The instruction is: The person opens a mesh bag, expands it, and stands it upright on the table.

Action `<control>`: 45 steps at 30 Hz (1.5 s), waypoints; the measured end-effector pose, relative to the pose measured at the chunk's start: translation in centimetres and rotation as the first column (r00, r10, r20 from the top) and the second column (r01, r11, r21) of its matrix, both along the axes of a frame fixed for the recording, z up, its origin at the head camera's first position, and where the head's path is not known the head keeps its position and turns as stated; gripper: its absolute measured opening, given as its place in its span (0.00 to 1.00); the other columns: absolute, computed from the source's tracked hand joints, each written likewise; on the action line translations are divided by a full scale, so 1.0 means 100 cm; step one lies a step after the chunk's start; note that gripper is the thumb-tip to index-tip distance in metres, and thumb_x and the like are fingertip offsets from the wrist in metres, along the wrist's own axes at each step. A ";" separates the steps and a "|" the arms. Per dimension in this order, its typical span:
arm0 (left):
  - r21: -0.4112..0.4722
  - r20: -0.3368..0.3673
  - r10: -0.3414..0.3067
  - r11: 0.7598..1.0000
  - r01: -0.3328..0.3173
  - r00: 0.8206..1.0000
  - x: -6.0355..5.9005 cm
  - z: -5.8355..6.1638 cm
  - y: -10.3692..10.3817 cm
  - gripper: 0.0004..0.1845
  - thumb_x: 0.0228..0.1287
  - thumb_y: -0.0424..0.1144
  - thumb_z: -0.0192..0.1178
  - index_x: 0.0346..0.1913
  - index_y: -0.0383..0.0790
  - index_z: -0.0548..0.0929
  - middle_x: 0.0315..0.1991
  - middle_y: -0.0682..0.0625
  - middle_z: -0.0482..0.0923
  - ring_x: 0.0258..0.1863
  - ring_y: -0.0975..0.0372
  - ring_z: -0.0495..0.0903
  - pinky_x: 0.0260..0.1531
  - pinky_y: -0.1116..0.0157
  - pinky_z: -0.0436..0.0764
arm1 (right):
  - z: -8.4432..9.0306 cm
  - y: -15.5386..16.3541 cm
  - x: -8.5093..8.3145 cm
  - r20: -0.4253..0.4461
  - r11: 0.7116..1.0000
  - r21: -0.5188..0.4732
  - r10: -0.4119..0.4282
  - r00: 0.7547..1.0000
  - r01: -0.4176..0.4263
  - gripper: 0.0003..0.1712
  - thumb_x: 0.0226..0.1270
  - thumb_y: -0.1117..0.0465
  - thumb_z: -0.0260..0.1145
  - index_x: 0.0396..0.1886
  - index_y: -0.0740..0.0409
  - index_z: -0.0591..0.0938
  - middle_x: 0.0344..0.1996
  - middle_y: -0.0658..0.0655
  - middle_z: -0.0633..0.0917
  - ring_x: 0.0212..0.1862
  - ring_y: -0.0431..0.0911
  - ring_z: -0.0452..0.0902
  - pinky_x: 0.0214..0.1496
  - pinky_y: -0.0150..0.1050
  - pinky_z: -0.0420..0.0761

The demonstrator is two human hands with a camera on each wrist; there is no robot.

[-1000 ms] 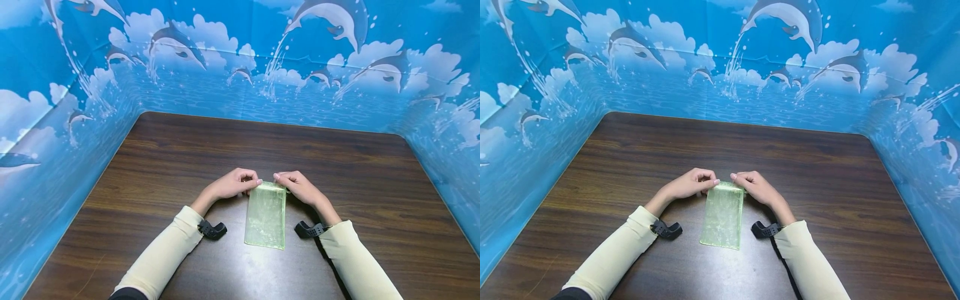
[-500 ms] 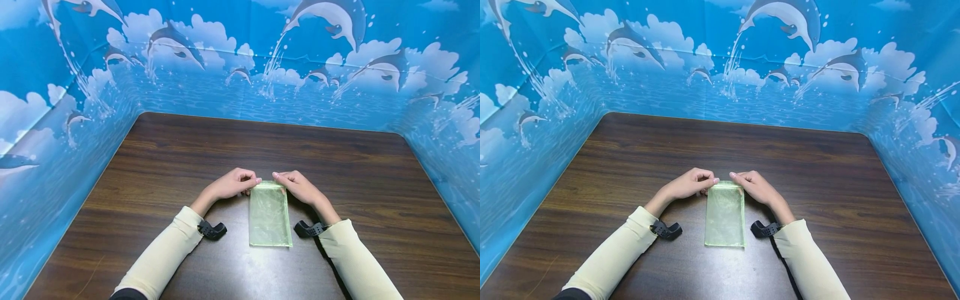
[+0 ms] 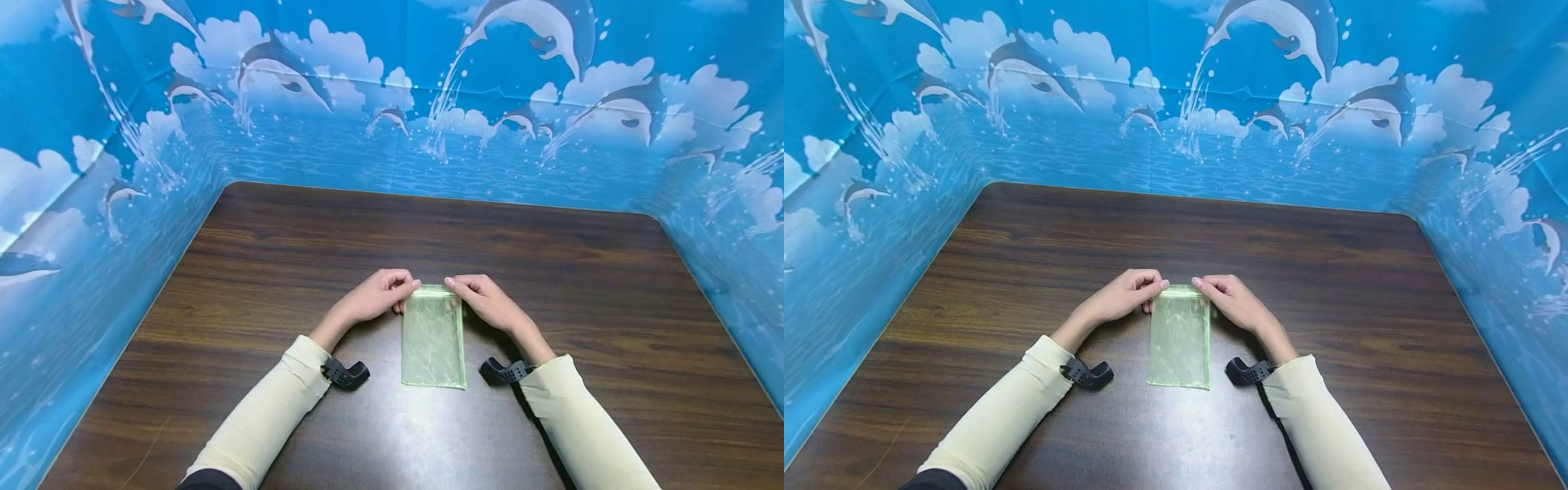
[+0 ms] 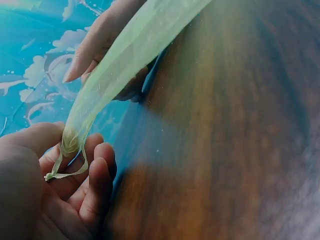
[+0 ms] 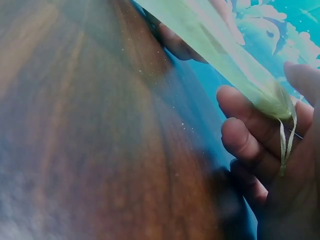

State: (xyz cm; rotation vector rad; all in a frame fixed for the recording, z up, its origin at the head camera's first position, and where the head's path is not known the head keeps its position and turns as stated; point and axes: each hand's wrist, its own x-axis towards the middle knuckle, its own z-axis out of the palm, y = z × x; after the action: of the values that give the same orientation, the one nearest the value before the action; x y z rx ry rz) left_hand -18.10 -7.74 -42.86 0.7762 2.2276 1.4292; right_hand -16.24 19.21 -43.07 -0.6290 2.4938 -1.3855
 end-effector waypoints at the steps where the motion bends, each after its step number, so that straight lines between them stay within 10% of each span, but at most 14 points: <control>1: 0.004 0.001 0.002 1.000 -0.002 1.000 -0.001 -0.001 0.000 0.18 0.82 0.49 0.53 0.32 0.43 0.78 0.24 0.50 0.79 0.26 0.59 0.80 0.32 0.64 0.82 | 0.000 0.000 0.000 0.001 1.000 -0.005 -0.002 1.000 0.002 0.24 0.86 0.51 0.53 0.26 0.54 0.80 0.23 0.54 0.77 0.28 0.44 0.69 0.38 0.37 0.71; 45: 0.012 0.054 -0.023 1.000 0.023 0.998 -0.002 0.000 -0.003 0.23 0.83 0.51 0.49 0.28 0.41 0.73 0.24 0.51 0.73 0.29 0.59 0.80 0.35 0.63 0.82 | -0.001 0.000 -0.002 0.047 1.000 -0.003 0.020 0.999 -0.020 0.23 0.85 0.53 0.54 0.25 0.57 0.75 0.20 0.50 0.66 0.24 0.42 0.59 0.33 0.36 0.65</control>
State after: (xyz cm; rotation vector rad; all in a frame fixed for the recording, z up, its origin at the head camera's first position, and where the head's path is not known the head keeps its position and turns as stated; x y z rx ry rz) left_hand -18.34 -8.01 -42.88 0.7555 2.1655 1.4356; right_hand -16.47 19.23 -43.12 -0.6130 2.4426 -1.3799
